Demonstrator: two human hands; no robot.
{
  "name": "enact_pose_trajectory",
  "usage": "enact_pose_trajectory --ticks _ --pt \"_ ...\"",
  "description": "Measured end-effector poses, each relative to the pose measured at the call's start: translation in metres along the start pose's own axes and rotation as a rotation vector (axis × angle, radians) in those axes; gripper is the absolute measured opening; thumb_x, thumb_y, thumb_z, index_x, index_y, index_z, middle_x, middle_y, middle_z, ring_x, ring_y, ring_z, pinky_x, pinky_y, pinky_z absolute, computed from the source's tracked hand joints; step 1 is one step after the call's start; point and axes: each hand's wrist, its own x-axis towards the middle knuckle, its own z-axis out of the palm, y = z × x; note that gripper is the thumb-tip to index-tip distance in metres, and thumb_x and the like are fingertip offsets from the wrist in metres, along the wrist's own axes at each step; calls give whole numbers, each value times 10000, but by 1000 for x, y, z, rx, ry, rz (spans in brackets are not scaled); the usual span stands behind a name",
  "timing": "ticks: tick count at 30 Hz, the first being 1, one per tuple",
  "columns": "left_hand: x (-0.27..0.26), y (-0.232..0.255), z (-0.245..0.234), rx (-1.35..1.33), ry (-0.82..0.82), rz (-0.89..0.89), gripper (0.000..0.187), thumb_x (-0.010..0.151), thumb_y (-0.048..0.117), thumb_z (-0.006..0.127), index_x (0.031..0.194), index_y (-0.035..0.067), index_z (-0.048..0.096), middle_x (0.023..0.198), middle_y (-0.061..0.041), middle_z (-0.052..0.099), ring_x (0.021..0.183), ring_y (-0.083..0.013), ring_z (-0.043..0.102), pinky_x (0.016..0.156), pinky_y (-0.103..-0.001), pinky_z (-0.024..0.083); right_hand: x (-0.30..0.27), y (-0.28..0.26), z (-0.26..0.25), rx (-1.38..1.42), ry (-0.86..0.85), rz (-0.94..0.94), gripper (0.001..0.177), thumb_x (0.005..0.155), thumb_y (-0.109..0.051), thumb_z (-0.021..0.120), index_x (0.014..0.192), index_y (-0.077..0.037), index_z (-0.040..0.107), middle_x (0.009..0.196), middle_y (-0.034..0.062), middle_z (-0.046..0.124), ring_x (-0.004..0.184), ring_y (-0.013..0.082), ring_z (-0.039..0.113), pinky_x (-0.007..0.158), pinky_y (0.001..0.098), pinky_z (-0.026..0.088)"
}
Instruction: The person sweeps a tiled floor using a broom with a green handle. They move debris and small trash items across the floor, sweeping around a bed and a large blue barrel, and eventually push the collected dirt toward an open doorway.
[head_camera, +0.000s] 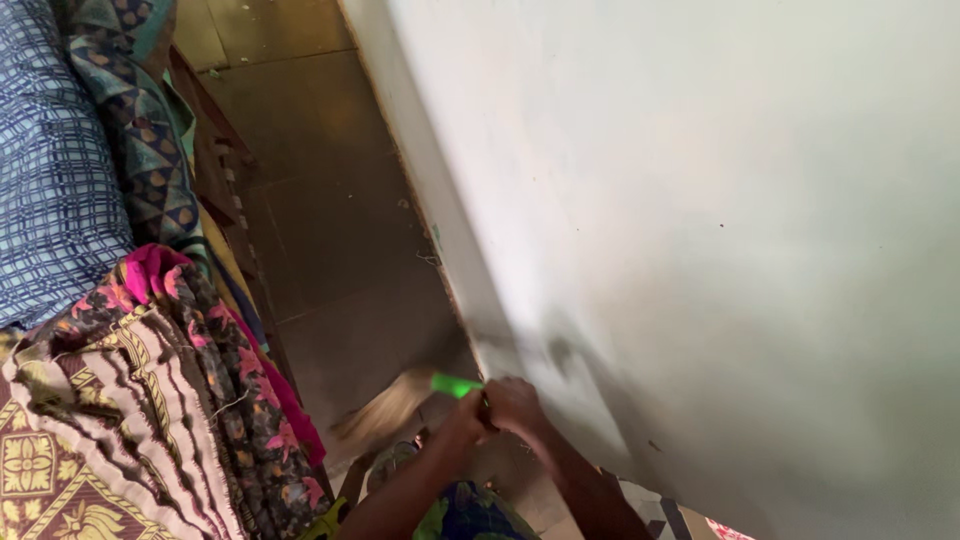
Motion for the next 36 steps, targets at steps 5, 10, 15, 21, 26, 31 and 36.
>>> enact_pose_trajectory --ticks 5,10,15,21,26,31,36 --pt "24 26 -22 -1103 208 -269 410 924 440 651 1068 57 667 1005 -136 681 877 -261 654 674 -399 588 28 -32 17 39 191 173 490 803 -200 738 1223 6 592 893 180 724 854 380 728 749 515 591" --pt "13 19 -28 -645 358 -179 414 899 389 665 1167 79 606 985 -146 649 886 -274 635 729 -469 582 18 -26 46 503 327 240 440 929 -215 641 1340 -78 562 885 198 736 819 401 700 676 537 550" --pt "-36 5 -29 -217 329 -393 612 964 352 728 1396 101 374 1072 -114 568 909 -257 657 737 -444 587 -41 -61 54 1763 -123 735 232 1045 -226 517 1222 -81 557 834 81 631 577 150 541 491 300 482" --pt "-157 15 -41 -214 -282 -350 438 924 254 796 1218 -59 706 1096 -153 789 908 -197 778 742 -281 649 -117 -114 50 2470 -390 967 287 1023 -221 563 1218 -57 431 891 220 503 641 167 570 550 306 515" --pt "-148 24 -82 -355 59 -814 361 969 215 748 1163 -73 648 1004 -218 745 704 -244 726 604 -319 641 -80 -138 38 2731 -567 1363 495 1025 -248 622 1227 76 307 992 424 427 690 192 639 567 310 569" --pt "-94 -9 -154 -539 301 -761 326 944 178 731 1145 -51 617 869 -200 686 584 -237 660 509 -337 576 7 -151 34 2660 -542 963 694 974 -447 665 1192 177 456 879 254 662 647 201 678 548 334 626" --pt "-28 37 -185 -430 488 -435 314 902 142 721 1138 -19 591 724 -160 622 485 -217 590 424 -349 495 96 -135 55 2566 -637 514 217 1093 -222 422 962 -71 505 666 31 551 553 151 580 521 308 548"
